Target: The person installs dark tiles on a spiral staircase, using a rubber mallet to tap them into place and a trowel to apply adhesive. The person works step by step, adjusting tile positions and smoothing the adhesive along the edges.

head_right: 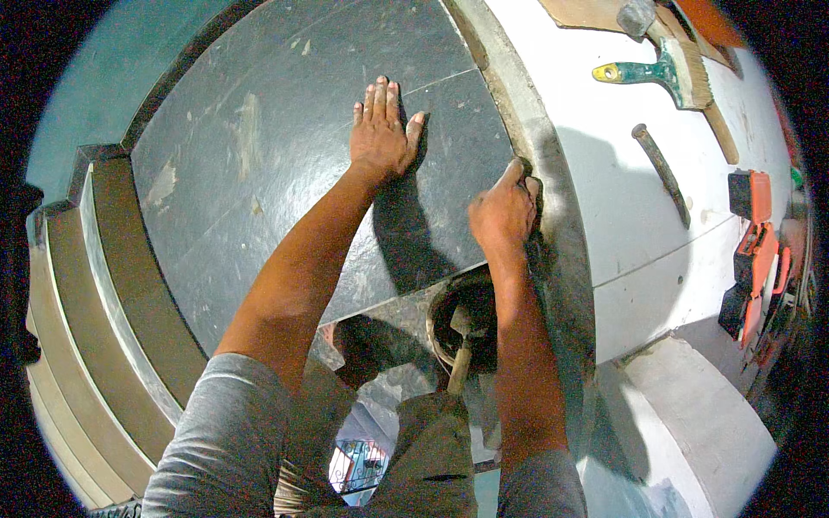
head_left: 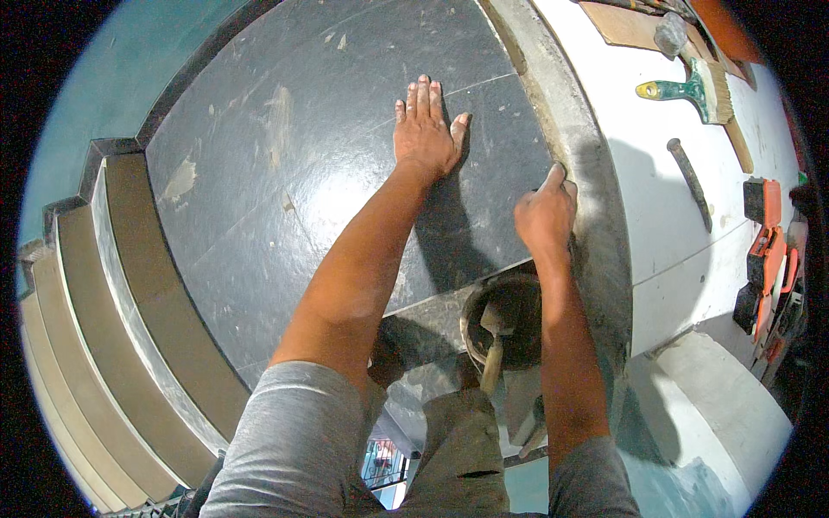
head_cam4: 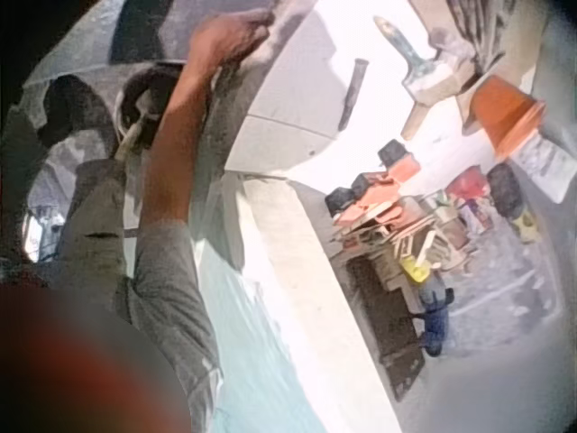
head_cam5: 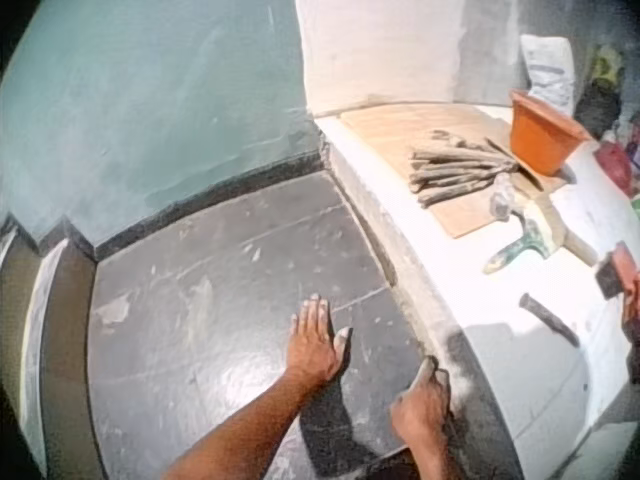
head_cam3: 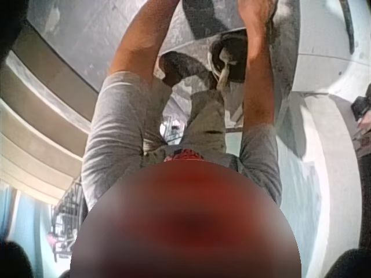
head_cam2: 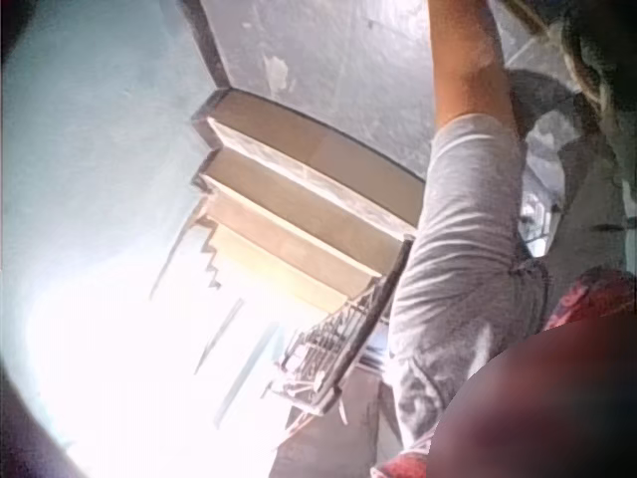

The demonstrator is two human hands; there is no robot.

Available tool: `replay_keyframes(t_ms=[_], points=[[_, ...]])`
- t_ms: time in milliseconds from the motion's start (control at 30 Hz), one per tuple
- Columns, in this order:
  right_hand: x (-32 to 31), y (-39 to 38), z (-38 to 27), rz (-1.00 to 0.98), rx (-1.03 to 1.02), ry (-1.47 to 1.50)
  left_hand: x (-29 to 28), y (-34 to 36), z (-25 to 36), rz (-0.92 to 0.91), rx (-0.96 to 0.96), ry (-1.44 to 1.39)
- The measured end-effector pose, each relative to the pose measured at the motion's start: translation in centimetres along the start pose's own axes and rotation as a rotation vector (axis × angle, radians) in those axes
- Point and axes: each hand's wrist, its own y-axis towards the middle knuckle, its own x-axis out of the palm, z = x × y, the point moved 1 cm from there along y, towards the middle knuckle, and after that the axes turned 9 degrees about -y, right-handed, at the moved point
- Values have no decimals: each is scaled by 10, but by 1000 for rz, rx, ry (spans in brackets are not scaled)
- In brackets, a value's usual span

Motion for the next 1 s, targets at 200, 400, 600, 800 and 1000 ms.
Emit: replay_keyframes(t_ms=[200,400,600,800,1000], points=[[-1,-1,0,-7,3,-1,-1,-15,-9,21,-14,-1],[-4,-2,-1,4,11,32,-6,-36,-15,31,-39,-15],[-4,-2,0,-40,-18,23,-17,-51,-17,-86,-104,17],[-1,-3,2,-43,26,25,-44,-86,-18,-56,-97,102],[0,-9,9,-74,37,149,-119,-198,17,-181,-176,-156]])
